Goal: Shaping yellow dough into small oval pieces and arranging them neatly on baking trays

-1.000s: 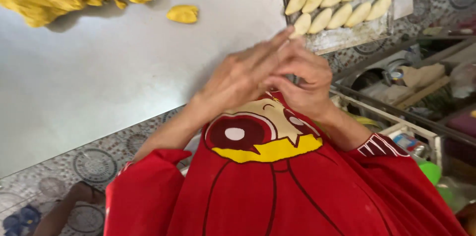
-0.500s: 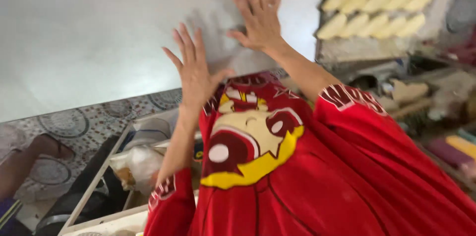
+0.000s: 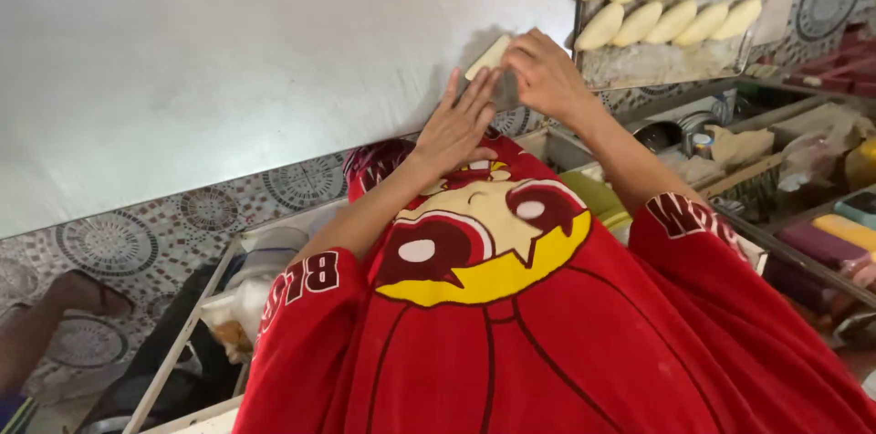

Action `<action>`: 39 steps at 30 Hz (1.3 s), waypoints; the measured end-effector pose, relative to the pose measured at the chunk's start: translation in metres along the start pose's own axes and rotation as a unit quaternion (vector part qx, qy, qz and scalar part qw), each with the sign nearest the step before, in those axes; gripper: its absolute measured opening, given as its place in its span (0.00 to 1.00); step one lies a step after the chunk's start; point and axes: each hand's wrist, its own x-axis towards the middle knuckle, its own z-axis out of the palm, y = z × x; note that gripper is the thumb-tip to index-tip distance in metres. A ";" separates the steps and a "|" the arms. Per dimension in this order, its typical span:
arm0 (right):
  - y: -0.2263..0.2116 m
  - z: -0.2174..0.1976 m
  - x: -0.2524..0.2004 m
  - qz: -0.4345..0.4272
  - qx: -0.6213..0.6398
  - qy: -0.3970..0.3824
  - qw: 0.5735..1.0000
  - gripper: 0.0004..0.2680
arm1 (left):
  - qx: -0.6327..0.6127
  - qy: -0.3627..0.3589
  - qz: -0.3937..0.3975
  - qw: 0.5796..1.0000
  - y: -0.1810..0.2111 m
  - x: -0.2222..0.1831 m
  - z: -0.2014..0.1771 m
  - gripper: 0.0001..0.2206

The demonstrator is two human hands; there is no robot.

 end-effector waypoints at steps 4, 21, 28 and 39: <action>-0.036 -0.017 0.073 0.057 -0.033 0.150 0.986 0.25 | -0.069 -0.014 -0.031 0.997 0.027 -0.018 -0.072 0.37; -0.015 -0.027 -0.069 0.405 0.413 0.197 0.792 0.15 | 0.038 0.215 -0.165 0.962 -0.207 0.034 -0.061 0.20; 0.015 -0.038 -0.143 0.489 0.462 0.290 0.681 0.26 | -0.606 0.288 -0.274 0.689 -0.156 -0.012 -0.051 0.18; 0.008 -0.042 -0.115 0.529 -0.030 0.183 0.828 0.25 | -0.721 0.269 -0.221 0.599 -0.095 -0.052 -0.036 0.25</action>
